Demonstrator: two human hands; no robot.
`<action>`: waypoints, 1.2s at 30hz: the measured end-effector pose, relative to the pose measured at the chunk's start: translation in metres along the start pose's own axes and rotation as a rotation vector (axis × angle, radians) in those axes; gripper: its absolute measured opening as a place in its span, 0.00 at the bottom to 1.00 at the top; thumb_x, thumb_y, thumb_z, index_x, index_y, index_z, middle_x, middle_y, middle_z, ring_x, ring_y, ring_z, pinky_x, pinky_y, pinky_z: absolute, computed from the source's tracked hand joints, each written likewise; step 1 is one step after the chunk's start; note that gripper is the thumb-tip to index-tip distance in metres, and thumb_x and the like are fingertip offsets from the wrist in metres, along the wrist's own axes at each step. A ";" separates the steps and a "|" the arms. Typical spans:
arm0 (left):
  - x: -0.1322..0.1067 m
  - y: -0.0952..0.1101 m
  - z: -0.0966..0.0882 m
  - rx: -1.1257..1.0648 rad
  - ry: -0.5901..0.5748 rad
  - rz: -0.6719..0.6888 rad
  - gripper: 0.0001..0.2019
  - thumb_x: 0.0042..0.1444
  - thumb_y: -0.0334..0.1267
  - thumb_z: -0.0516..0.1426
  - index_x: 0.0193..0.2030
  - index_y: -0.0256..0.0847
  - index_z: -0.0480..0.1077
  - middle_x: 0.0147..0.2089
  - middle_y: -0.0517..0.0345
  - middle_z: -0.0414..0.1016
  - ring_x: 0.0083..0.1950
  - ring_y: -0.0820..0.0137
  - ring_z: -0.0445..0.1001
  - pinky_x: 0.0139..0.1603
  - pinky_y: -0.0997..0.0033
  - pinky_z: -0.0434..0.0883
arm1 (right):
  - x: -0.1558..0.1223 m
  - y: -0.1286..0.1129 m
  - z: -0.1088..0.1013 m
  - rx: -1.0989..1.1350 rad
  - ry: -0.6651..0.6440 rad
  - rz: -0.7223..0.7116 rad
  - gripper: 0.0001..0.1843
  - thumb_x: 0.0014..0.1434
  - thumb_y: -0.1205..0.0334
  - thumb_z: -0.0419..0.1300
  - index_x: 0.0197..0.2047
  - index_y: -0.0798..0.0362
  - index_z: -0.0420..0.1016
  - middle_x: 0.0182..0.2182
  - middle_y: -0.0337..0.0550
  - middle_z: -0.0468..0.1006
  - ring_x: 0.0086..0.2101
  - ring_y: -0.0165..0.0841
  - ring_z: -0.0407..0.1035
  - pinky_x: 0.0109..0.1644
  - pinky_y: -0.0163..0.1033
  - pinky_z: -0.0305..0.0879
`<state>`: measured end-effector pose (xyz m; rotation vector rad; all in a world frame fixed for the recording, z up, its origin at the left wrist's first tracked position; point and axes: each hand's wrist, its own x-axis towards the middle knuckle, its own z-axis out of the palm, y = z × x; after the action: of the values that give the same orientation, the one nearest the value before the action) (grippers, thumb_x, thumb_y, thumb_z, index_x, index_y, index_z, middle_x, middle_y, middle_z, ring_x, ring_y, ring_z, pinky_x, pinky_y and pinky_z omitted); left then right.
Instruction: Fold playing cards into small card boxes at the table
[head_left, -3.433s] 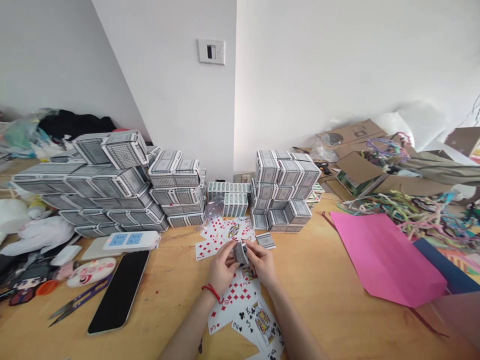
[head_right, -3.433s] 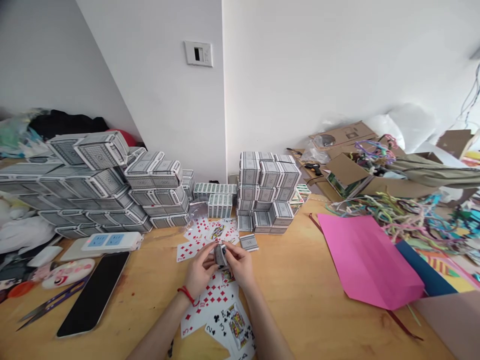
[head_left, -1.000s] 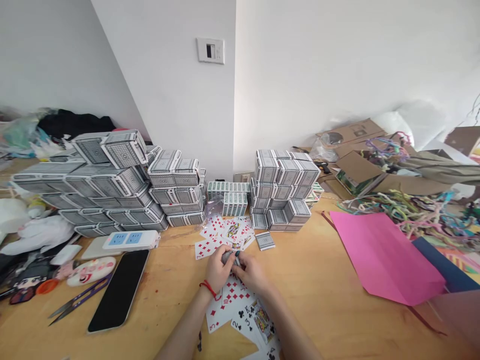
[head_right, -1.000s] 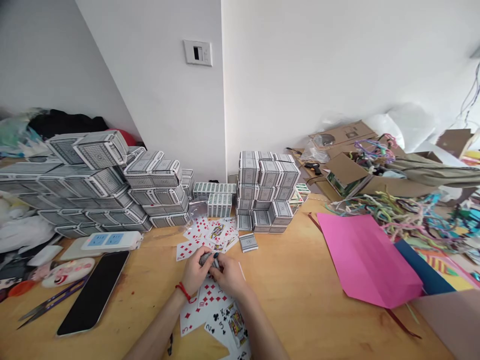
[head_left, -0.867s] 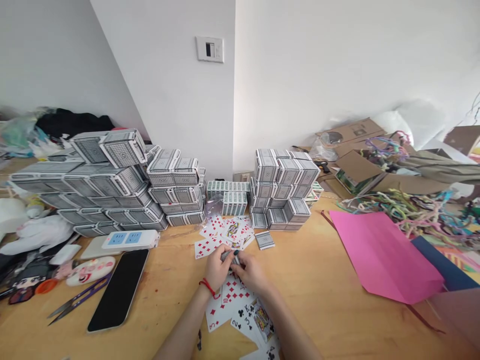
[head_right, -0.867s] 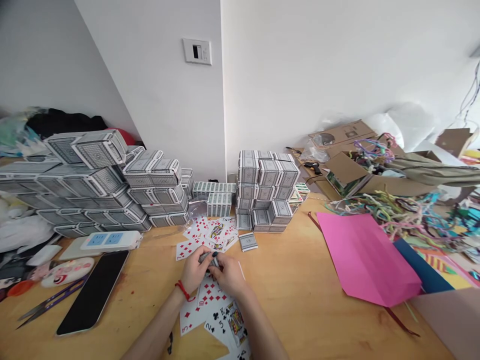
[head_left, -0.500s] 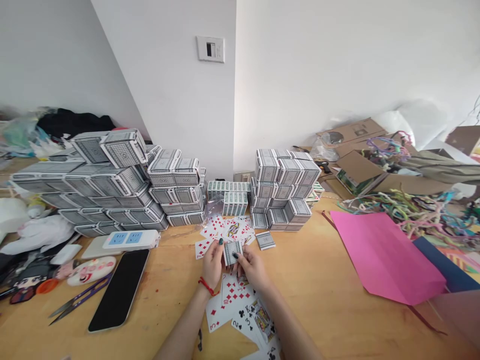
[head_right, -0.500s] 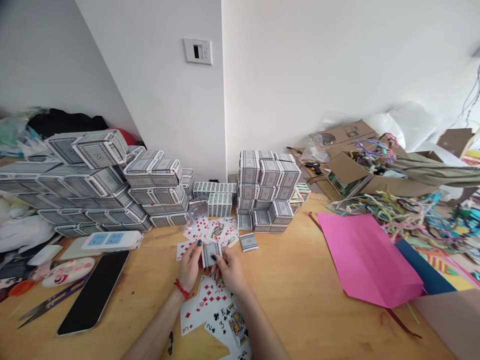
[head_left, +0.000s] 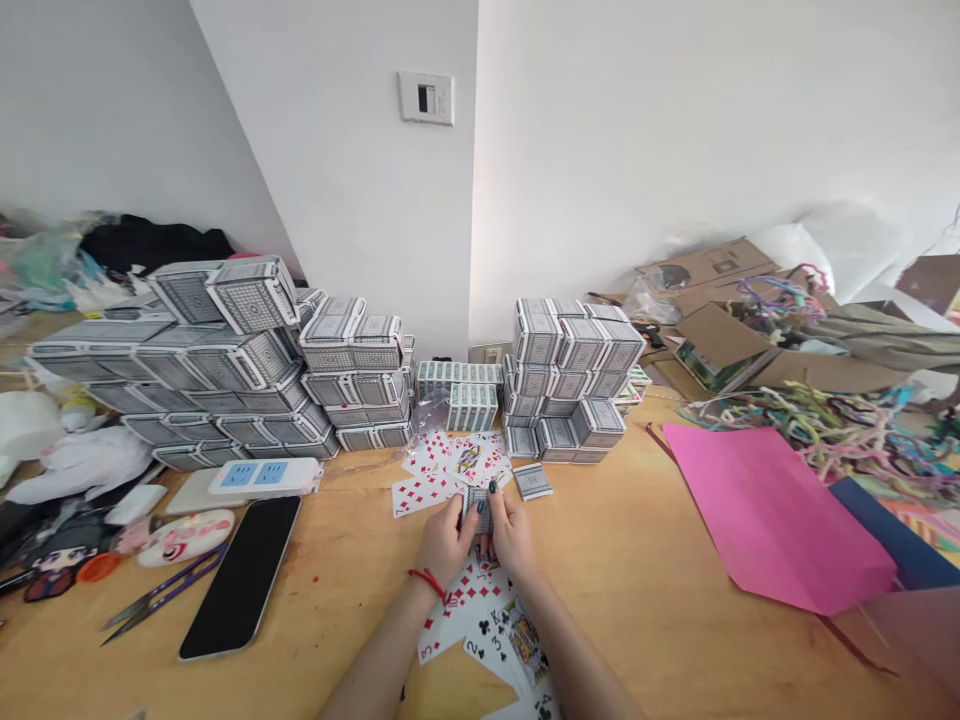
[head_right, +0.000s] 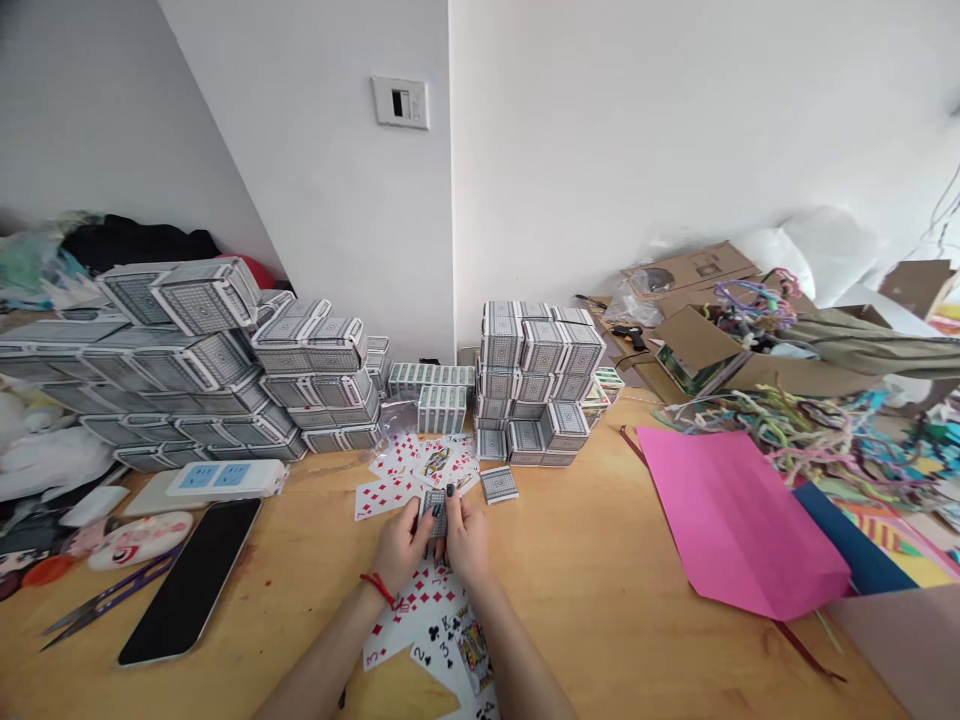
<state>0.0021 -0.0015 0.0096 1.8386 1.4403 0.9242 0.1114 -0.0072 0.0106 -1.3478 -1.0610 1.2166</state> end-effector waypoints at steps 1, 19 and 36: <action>-0.001 0.001 0.000 0.028 -0.009 0.014 0.11 0.55 0.44 0.45 0.25 0.43 0.57 0.18 0.66 0.59 0.20 0.72 0.62 0.21 0.75 0.53 | 0.000 -0.001 -0.001 0.000 -0.005 0.002 0.27 0.54 0.37 0.42 0.18 0.51 0.57 0.05 0.30 0.57 0.07 0.25 0.52 0.10 0.30 0.44; 0.003 0.004 -0.002 -0.302 0.019 -0.007 0.12 0.54 0.43 0.48 0.23 0.40 0.58 0.20 0.66 0.57 0.22 0.76 0.57 0.21 0.79 0.57 | -0.004 0.014 -0.003 -0.623 0.212 -0.438 0.23 0.61 0.51 0.40 0.22 0.52 0.64 0.13 0.38 0.65 0.14 0.27 0.57 0.20 0.33 0.46; -0.001 0.005 0.002 0.050 0.164 0.065 0.15 0.55 0.41 0.47 0.20 0.40 0.58 0.17 0.65 0.59 0.19 0.76 0.58 0.22 0.76 0.53 | -0.004 0.018 -0.001 -0.708 0.218 -0.430 0.29 0.62 0.52 0.36 0.18 0.54 0.63 0.11 0.38 0.65 0.13 0.26 0.57 0.19 0.32 0.45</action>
<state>0.0065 -0.0032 0.0119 1.8927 1.5217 1.1022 0.1114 -0.0137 -0.0067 -1.6064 -1.5965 0.3631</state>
